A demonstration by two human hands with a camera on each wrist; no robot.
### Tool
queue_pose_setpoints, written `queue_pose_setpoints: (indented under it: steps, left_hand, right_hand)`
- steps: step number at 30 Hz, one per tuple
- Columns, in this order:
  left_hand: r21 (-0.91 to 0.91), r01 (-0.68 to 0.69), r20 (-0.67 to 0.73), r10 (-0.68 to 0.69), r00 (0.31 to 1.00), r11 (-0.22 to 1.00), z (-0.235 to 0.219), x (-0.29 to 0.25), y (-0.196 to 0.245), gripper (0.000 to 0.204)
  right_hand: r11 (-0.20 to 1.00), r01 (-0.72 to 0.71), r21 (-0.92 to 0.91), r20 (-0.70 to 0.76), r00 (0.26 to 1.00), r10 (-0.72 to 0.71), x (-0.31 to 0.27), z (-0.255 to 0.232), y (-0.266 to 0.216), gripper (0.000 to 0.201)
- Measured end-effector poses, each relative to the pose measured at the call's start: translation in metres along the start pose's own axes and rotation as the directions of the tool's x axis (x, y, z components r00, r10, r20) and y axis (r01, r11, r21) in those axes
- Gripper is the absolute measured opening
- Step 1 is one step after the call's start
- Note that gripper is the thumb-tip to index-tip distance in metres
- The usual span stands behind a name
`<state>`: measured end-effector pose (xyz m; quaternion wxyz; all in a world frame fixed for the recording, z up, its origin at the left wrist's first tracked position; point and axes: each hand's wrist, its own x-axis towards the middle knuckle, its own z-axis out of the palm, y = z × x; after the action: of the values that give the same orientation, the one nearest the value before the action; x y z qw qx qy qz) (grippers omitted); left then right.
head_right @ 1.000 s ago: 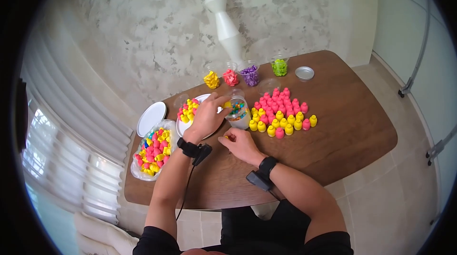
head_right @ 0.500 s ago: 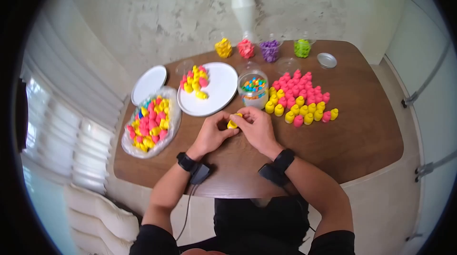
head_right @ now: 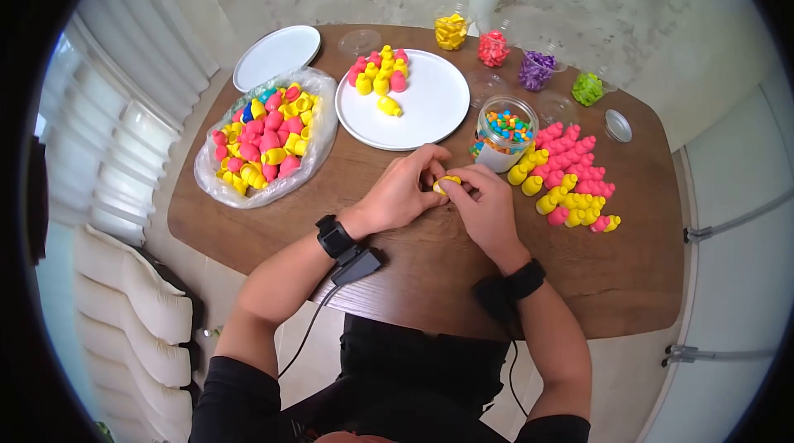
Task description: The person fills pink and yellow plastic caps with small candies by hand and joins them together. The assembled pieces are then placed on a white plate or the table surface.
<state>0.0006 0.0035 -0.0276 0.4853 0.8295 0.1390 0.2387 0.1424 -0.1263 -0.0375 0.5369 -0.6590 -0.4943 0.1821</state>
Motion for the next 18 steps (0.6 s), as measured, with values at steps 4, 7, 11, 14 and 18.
queue_pose_setpoints:
  steps: [4,7,11,14,18]
  left_hand:
    - [0.049,-0.010,0.007,0.010,1.000,0.999,-0.0016,0.0000,0.0020,0.058]
    - [0.026,-0.002,0.021,0.002,1.000,1.000,-0.0018,0.0006,0.0020,0.055]
    - [0.047,-0.019,0.033,0.017,0.999,0.999,-0.0014,0.0010,-0.0002,0.049]
    - [0.058,-0.016,0.060,0.013,0.998,0.998,-0.0033,0.0013,0.0016,0.047]
    - [0.056,-0.020,0.097,0.015,0.995,0.998,-0.0068,0.0021,0.0042,0.047]
  right_hand:
    - [1.000,-0.019,0.011,0.023,1.000,0.019,-0.0006,-0.0003,-0.0049,0.018]
    - [0.986,-0.155,0.054,0.060,0.987,0.152,-0.0041,-0.0032,-0.0009,0.018]
    - [0.999,-0.036,0.028,0.085,0.996,0.034,-0.0023,-0.0045,-0.0042,0.019]
    - [0.998,-0.041,0.049,0.091,0.995,0.037,-0.0023,-0.0040,-0.0014,0.020]
    - [0.998,-0.033,0.054,0.074,0.997,0.029,-0.0021,-0.0033,-0.0023,0.019]
